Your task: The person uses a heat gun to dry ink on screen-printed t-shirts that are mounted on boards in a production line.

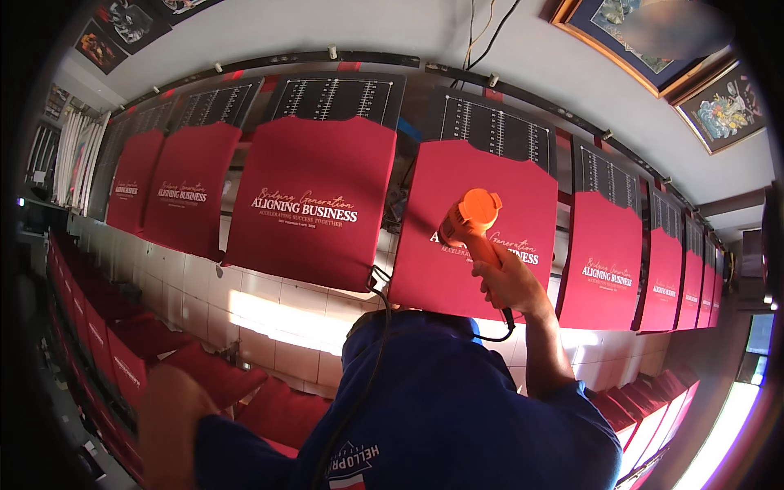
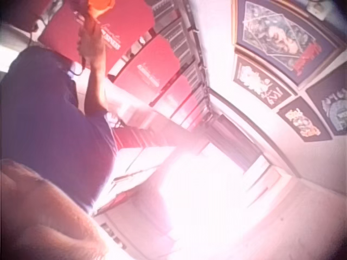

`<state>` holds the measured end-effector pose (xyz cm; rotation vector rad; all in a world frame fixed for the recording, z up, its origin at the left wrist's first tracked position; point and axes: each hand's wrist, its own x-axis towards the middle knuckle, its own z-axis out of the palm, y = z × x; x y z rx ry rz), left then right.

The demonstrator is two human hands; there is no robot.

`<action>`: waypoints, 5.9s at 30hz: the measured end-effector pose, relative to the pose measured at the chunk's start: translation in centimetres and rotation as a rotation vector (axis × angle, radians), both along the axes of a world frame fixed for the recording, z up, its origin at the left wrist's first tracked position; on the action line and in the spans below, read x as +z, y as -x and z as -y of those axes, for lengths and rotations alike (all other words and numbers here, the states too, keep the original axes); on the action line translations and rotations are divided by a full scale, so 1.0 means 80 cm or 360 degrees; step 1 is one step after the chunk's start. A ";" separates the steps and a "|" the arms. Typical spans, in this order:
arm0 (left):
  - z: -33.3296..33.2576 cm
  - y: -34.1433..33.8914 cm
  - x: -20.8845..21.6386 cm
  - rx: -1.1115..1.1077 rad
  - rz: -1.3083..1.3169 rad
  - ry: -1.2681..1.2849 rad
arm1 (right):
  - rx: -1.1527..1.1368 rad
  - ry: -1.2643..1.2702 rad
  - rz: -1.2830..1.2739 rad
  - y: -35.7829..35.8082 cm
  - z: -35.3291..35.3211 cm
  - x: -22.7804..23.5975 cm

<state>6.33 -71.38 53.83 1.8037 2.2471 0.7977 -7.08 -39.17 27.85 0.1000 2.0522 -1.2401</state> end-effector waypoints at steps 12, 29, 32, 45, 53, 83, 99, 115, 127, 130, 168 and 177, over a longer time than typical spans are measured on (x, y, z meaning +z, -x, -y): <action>-0.244 0.034 -0.166 -0.0937 0.1264 -0.1336 | -0.0111 -0.0046 -0.0074 -0.009 -0.002 -0.004; -0.329 -0.040 -0.135 -0.1638 0.1726 -0.1679 | -0.0224 -0.0067 -0.0085 -0.018 -0.012 0.008; -0.330 -0.046 -0.137 -0.1672 0.1759 -0.1686 | -0.0224 -0.0052 -0.0075 -0.017 -0.015 0.009; -0.327 -0.057 -0.141 -0.1739 0.1835 -0.1723 | -0.0241 -0.0072 -0.0044 -0.016 -0.022 0.014; -0.328 -0.056 -0.143 -0.1750 0.1848 -0.1737 | -0.0286 -0.0088 -0.0057 -0.023 -0.030 0.014; 0.021 -0.102 -0.571 0.1566 0.1590 0.0909 | -0.0315 0.0008 -0.0019 -0.026 -0.090 -0.002; -0.082 0.093 -0.507 0.1388 0.0484 -0.0134 | -0.0425 0.0069 -0.0114 -0.026 -0.090 -0.006; -0.175 0.258 -0.600 0.1446 -0.0254 0.0227 | -0.0642 -0.0098 -0.0026 -0.036 -0.085 0.006; -0.175 0.250 -0.592 0.1275 -0.0311 0.0283 | -0.0650 -0.0091 0.0017 -0.042 -0.092 0.004; -0.177 0.277 -0.599 0.1493 -0.0349 0.0280 | -0.0725 -0.0108 -0.0002 -0.037 -0.086 0.004; -0.189 0.234 -0.605 0.1484 -0.0320 0.0237 | -0.0956 -0.0067 -0.0064 -0.046 -0.125 -0.004; -0.183 0.121 -0.575 0.1274 -0.0065 0.0349 | -0.0803 -0.0142 0.0034 -0.042 -0.151 0.011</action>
